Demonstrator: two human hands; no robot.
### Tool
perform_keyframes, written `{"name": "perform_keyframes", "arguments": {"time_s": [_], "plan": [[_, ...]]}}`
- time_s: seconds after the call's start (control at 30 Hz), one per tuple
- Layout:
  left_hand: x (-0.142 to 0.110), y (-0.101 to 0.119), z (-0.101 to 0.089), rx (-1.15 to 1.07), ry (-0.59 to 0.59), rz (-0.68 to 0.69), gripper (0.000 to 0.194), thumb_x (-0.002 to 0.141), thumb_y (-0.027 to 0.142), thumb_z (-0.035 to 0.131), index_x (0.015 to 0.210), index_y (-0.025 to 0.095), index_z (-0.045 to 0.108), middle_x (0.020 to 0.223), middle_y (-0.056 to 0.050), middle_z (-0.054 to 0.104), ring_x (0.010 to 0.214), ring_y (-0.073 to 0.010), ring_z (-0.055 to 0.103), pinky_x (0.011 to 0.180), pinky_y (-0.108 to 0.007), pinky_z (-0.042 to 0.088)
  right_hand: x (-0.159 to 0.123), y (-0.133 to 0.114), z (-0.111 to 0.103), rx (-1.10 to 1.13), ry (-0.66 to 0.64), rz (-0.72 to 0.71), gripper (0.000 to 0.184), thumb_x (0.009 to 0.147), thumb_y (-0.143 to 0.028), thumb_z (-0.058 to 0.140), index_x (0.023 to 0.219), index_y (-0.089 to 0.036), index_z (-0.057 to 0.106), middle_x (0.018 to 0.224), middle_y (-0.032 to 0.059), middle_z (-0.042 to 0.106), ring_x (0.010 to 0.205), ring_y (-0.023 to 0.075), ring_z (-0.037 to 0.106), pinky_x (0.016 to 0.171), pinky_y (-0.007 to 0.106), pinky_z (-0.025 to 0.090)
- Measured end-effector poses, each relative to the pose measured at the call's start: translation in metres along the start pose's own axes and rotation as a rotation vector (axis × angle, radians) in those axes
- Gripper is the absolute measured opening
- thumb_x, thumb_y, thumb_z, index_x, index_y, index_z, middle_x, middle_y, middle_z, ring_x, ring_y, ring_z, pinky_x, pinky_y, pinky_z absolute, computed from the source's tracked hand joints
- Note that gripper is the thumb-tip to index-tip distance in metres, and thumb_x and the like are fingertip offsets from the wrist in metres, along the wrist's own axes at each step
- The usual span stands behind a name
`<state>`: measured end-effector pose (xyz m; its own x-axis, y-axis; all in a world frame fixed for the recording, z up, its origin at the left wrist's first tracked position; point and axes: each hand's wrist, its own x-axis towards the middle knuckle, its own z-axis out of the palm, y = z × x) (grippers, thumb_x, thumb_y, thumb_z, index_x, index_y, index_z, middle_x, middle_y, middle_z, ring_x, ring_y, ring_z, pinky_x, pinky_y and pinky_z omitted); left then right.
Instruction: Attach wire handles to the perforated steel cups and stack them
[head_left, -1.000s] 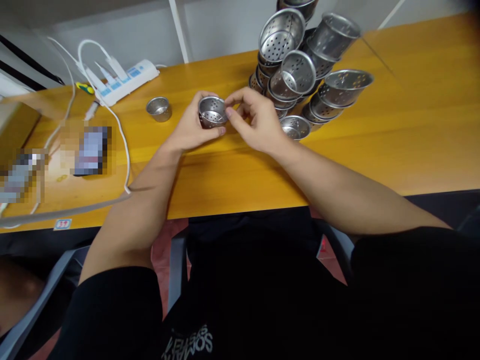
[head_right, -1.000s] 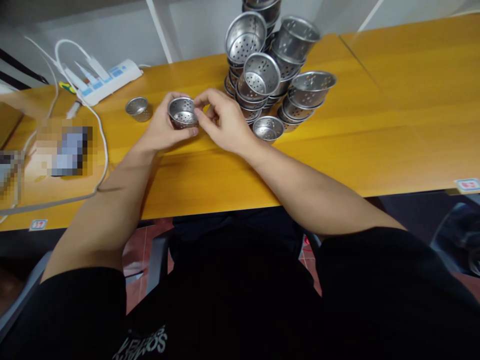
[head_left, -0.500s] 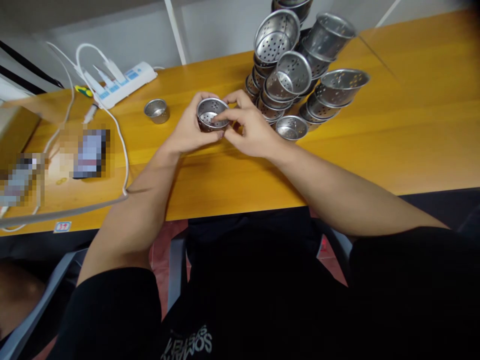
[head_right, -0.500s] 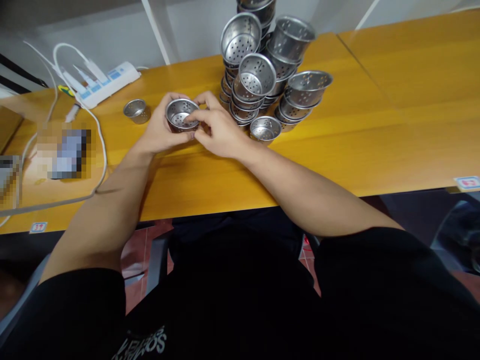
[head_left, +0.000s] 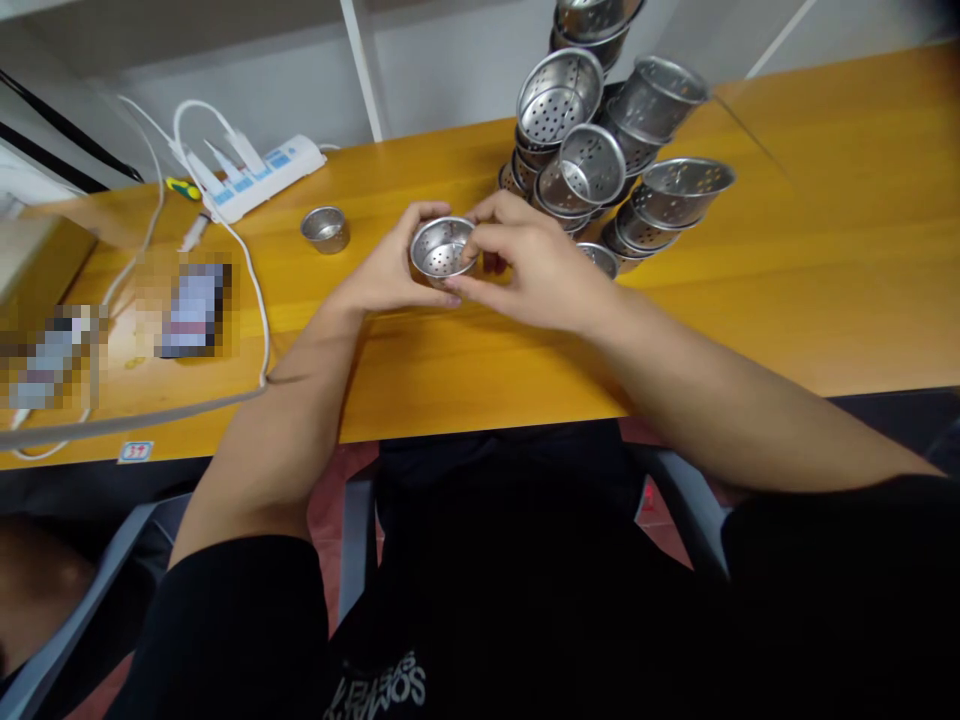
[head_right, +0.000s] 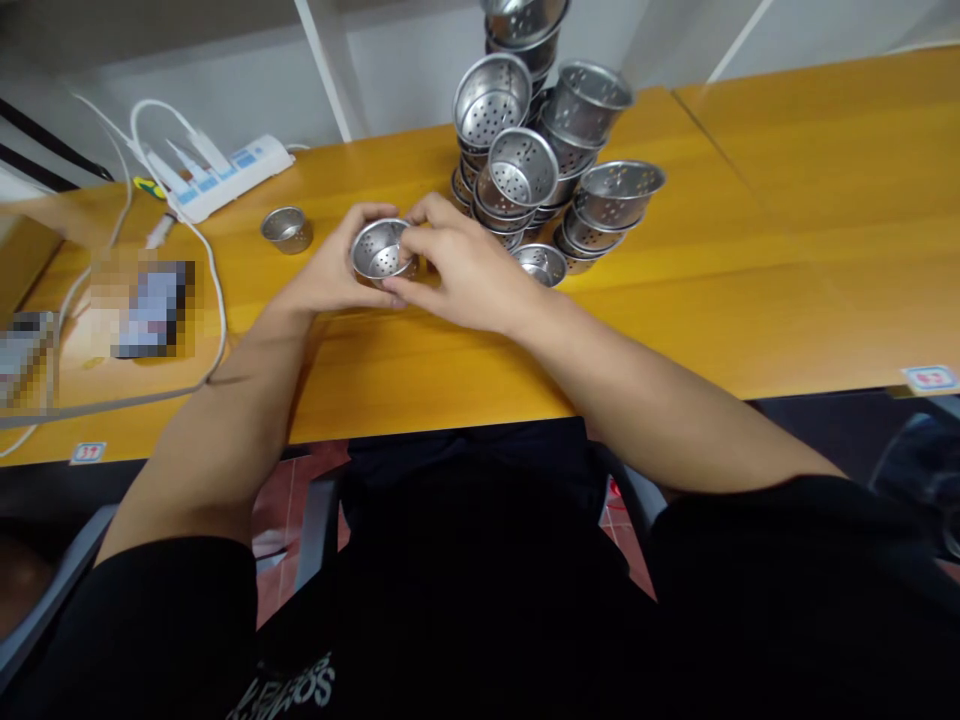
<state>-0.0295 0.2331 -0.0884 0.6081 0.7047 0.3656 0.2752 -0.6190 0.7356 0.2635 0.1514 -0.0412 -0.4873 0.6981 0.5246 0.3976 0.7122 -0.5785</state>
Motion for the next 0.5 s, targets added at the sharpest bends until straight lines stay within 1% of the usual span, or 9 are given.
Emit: {"name": "perform_keyframes", "arguments": {"time_s": [0.07,0.1,0.2,0.23,0.3,0.33,0.4,0.43,0.5], "plan": [[-0.002,0.003,0.001,-0.033,-0.029,-0.006,0.154,0.061,0.105,0.119,0.177,0.026,0.053,0.183,-0.024,0.068,0.174,-0.0485,0.071,0.144,-0.065,0.066,-0.012,-0.009,-0.020,0.018,-0.059,0.003,0.041,0.106,-0.070,0.106,0.108,-0.033,0.089,0.132,0.0123,0.085,0.110,0.0388,0.080,0.110,0.063,0.073],[-0.002,0.004,0.001,-0.033,-0.043,-0.015,0.154,0.063,0.104,0.119,0.178,0.025,0.054,0.185,-0.026,0.067,0.174,-0.0486,0.071,0.145,-0.067,0.065,-0.021,-0.013,-0.030,0.030,-0.091,0.006,0.041,0.107,-0.072,0.104,0.107,-0.033,0.090,0.130,0.0116,0.086,0.103,0.0364,0.080,0.106,0.061,0.074],[-0.003,0.002,0.002,0.021,-0.049,-0.058,0.135,0.072,0.099,0.116,0.171,0.022,0.065,0.184,-0.028,0.070,0.170,-0.0494,0.076,0.147,-0.072,0.064,-0.057,-0.012,-0.058,0.043,-0.185,0.005,0.043,0.112,-0.078,0.097,0.106,-0.035,0.092,0.126,0.0096,0.088,0.100,0.0354,0.082,0.099,0.061,0.074],[-0.003,0.001,0.002,0.036,-0.037,-0.070,0.125,0.077,0.096,0.114,0.167,0.022,0.069,0.181,-0.028,0.073,0.167,-0.0489,0.078,0.147,-0.073,0.065,-0.071,-0.008,-0.066,0.038,-0.160,0.004,0.042,0.113,-0.079,0.096,0.105,-0.037,0.093,0.126,0.0103,0.089,0.107,0.0381,0.085,0.099,0.062,0.074],[-0.004,-0.002,0.002,0.048,-0.004,-0.083,0.110,0.083,0.091,0.113,0.159,0.022,0.076,0.172,-0.025,0.080,0.161,-0.0468,0.082,0.144,-0.070,0.068,-0.097,0.008,-0.077,0.005,-0.018,0.000,0.039,0.111,-0.078,0.099,0.109,-0.039,0.096,0.133,0.0160,0.092,0.117,0.0423,0.088,0.098,0.065,0.073],[-0.004,-0.003,0.002,0.053,0.011,-0.086,0.103,0.084,0.087,0.114,0.156,0.022,0.078,0.168,-0.024,0.083,0.157,-0.0454,0.084,0.142,-0.068,0.070,-0.108,0.018,-0.081,-0.034,0.084,0.010,0.036,0.110,-0.076,0.101,0.109,-0.040,0.097,0.135,0.0197,0.092,0.112,0.0416,0.089,0.093,0.065,0.072],[-0.004,-0.007,0.003,0.066,0.033,-0.089,0.094,0.087,0.081,0.113,0.153,0.022,0.080,0.162,-0.022,0.086,0.151,-0.0430,0.086,0.139,-0.067,0.072,-0.125,0.039,-0.085,-0.103,0.341,0.030,0.040,0.099,-0.079,0.109,0.100,-0.041,0.098,0.130,0.0256,0.092,0.080,0.0335,0.080,0.072,0.062,0.064],[-0.004,-0.009,0.003,0.070,0.041,-0.090,0.091,0.088,0.078,0.112,0.152,0.023,0.081,0.159,-0.022,0.087,0.148,-0.0421,0.087,0.137,-0.067,0.072,-0.130,0.048,-0.085,-0.148,0.436,0.043,0.045,0.094,-0.084,0.110,0.095,-0.041,0.098,0.127,0.0265,0.092,0.073,0.0308,0.075,0.069,0.063,0.061],[-0.003,-0.013,0.003,0.069,0.055,-0.087,0.085,0.087,0.075,0.112,0.149,0.025,0.082,0.155,-0.020,0.088,0.142,-0.0406,0.087,0.134,-0.066,0.074,-0.136,0.060,-0.082,-0.213,0.524,0.075,0.049,0.090,-0.089,0.109,0.091,-0.041,0.097,0.127,0.0274,0.091,0.067,0.0286,0.069,0.068,0.064,0.059]]}}
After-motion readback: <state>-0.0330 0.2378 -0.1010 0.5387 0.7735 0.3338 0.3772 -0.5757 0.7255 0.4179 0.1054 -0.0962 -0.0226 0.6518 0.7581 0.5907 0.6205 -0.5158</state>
